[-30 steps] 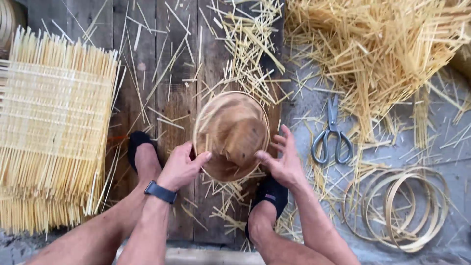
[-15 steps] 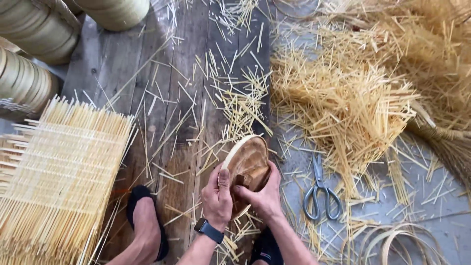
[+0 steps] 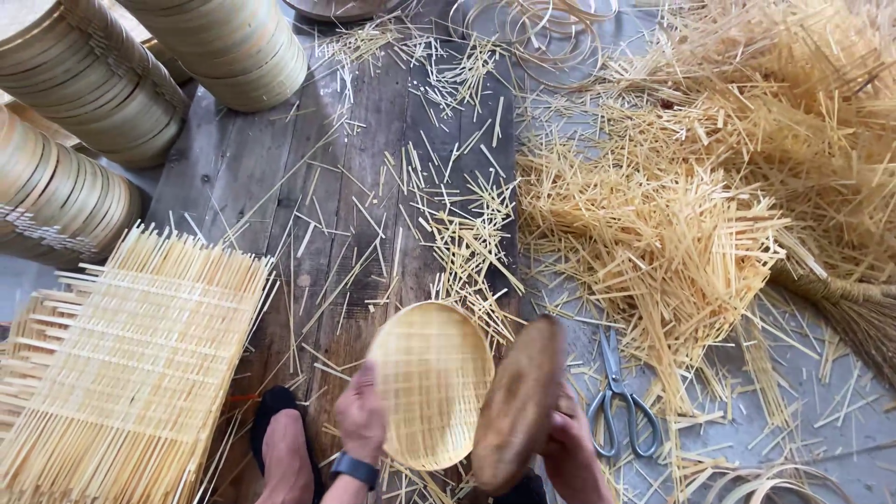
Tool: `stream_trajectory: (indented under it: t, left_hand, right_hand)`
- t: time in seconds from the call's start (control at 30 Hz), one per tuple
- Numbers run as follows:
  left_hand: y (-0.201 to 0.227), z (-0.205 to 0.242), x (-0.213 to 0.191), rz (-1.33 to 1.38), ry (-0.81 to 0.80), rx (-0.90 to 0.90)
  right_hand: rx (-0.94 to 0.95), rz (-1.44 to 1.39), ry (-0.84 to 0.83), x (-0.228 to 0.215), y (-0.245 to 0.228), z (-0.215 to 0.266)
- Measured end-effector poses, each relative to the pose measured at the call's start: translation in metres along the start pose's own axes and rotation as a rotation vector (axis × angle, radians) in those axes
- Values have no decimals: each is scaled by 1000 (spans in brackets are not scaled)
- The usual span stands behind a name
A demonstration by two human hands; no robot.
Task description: Weaving bamboo strips around a circular frame and trimming the excess with scissors to create a basket component.
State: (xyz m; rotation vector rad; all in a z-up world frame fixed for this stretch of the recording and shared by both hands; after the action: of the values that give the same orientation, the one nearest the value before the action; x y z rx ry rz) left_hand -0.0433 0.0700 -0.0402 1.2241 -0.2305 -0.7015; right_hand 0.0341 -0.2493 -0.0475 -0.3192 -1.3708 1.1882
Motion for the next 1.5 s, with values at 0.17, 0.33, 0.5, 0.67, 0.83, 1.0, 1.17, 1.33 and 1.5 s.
stream_trajectory:
  t: [0.17, 0.33, 0.5, 0.67, 0.83, 1.0, 1.17, 1.33, 1.5]
  left_hand:
    - [-75, -4, -38, 623, 144, -286]
    - [-204, 10, -48, 440, -72, -711]
    - [-58, -4, -2, 368, -109, -698]
    - [57, -59, 76, 471, -364, -493]
    - [-72, 3, 101, -159, -673, -620]
    - [-141, 3, 64, 500, -167, -603]
    - [-99, -67, 2, 135, -192, -105]
    - [81, -71, -96, -841, -48, 279]
    - [80, -140, -217, -1474, 135, 22]
  right_hand:
    - [-24, 59, 177, -47, 1, 12]
    - [-72, 157, 172, -47, -12, 19]
    - [9, 321, 233, -97, 13, 18]
    - [-34, 330, 239, -128, 57, 12]
    - [-31, -69, -201, -193, 182, -10]
    - [1, 695, 396, -220, 294, 31]
    - [-82, 793, 394, -174, 275, -45]
    - [398, 377, 192, -74, 190, -13]
    - [473, 378, 280, -111, 221, -10]
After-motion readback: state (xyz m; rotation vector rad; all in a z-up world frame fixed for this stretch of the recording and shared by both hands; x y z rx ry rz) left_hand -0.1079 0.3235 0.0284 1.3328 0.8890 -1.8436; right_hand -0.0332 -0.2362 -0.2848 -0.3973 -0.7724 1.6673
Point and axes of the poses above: each hand's wrist, its own z-axis away from the middle knuckle, its own x-axis out of the palm, y = z × x, the point moved 1 cm from there along -z, towards the middle knuckle, and after that the axes turned 11 degrees about z, right-handed, at the moved point
